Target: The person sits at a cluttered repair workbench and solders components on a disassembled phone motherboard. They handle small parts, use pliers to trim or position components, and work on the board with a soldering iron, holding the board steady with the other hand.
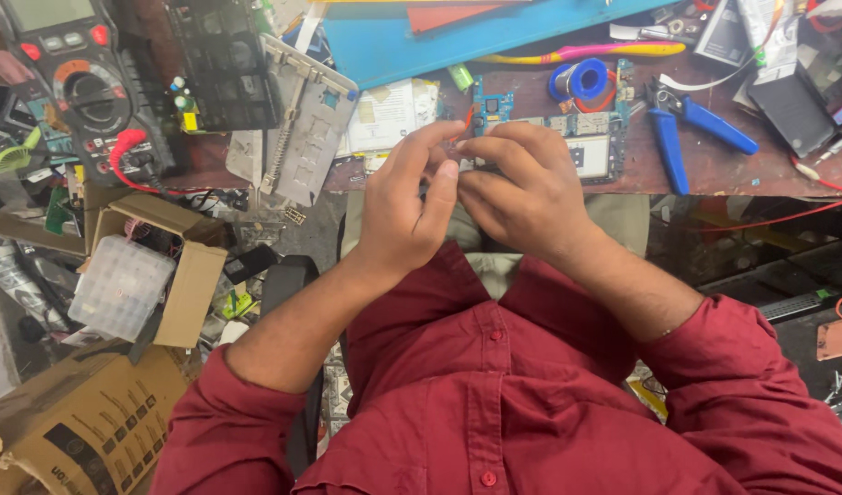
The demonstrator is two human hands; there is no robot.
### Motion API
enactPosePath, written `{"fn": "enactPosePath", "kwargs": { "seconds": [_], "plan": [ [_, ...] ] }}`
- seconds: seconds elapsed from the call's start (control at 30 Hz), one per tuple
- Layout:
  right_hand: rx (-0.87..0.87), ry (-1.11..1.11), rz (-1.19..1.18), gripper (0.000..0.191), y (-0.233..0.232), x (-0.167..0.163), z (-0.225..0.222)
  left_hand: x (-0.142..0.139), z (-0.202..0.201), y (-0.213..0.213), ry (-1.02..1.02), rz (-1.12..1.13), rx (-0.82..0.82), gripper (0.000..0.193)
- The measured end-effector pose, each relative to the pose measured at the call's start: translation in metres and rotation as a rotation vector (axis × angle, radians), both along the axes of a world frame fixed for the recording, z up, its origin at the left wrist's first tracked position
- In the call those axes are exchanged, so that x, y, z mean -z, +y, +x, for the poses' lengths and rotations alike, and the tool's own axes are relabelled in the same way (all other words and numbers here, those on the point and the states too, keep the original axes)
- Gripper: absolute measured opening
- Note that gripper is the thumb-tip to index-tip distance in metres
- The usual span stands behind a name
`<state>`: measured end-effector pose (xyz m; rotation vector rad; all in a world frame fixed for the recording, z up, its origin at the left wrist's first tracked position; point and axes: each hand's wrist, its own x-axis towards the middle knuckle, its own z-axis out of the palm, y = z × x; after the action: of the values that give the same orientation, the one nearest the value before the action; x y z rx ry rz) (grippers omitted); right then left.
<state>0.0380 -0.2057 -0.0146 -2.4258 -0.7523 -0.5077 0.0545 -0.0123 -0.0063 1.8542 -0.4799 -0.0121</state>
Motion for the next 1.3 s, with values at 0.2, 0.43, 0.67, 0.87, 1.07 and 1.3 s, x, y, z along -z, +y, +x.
{"fn": "enactPosePath", "kwargs": {
  "seconds": [0.2,0.43,0.67,0.87,1.07,1.3],
  "plan": [
    [0.016,0.015,0.037,0.022,-0.004,0.005,-0.001,-0.019,0.001,0.001,0.162,0.057,0.062,0.050],
    [0.023,0.018,0.051,0.022,-0.001,0.010,0.000,-0.018,0.003,0.003,0.092,0.173,0.078,0.052],
    [0.006,0.039,0.062,0.022,-0.003,0.007,0.000,-0.012,0.001,0.003,0.000,0.164,0.050,0.043],
    [-0.003,0.047,0.096,0.021,-0.006,0.008,-0.001,-0.012,-0.001,-0.001,-0.007,0.174,0.013,0.044],
    [-0.011,0.042,0.087,0.021,-0.006,0.004,0.000,-0.010,-0.001,-0.002,-0.010,0.194,0.028,0.048],
    [0.041,0.029,0.096,0.028,-0.030,-0.013,-0.011,-0.005,-0.002,-0.001,0.004,0.136,0.028,0.049]
  ]
}}
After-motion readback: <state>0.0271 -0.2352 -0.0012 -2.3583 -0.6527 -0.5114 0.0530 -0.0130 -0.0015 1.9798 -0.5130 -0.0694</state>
